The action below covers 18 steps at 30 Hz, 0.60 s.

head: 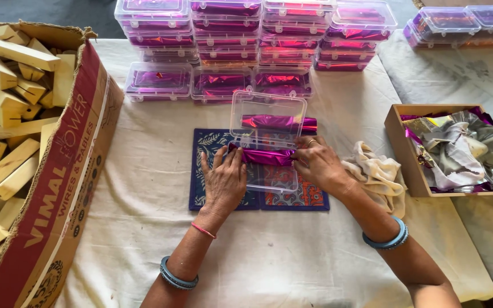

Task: The person wipes the interior of a clear plastic container with a white cloth, then places a pink foil-wrapped item inside and closes the lid. They then pick up a yellow sandal and wipe its surface with the cloth, followed by wiping a second sandal.

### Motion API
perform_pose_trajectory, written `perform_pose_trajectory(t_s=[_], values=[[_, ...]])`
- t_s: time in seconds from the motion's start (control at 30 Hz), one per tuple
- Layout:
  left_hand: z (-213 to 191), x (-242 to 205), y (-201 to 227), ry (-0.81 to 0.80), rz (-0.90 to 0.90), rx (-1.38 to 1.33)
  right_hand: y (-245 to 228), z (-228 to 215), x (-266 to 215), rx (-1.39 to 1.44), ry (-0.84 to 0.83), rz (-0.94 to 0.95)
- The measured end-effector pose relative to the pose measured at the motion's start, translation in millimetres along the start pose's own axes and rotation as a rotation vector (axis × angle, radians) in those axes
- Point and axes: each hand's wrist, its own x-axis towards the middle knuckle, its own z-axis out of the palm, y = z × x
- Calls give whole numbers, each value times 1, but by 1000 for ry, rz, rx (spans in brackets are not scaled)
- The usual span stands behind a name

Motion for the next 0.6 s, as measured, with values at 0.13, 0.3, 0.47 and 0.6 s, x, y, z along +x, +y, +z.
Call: perform_pose_trajectory(t_s=[0.13, 0.3, 0.47, 0.6], values=[[-3, 3, 3, -24, 5, 18, -14, 3, 10, 5, -64, 73], [0, 7, 0, -90, -15, -7, -21, 22, 20, -137, -166, 211], [0, -3, -3, 21, 22, -57, -25, 19, 14, -195, -103, 200], [-10, -6, -1, 150, 63, -17, -16, 21, 4, -139, 36, 130]])
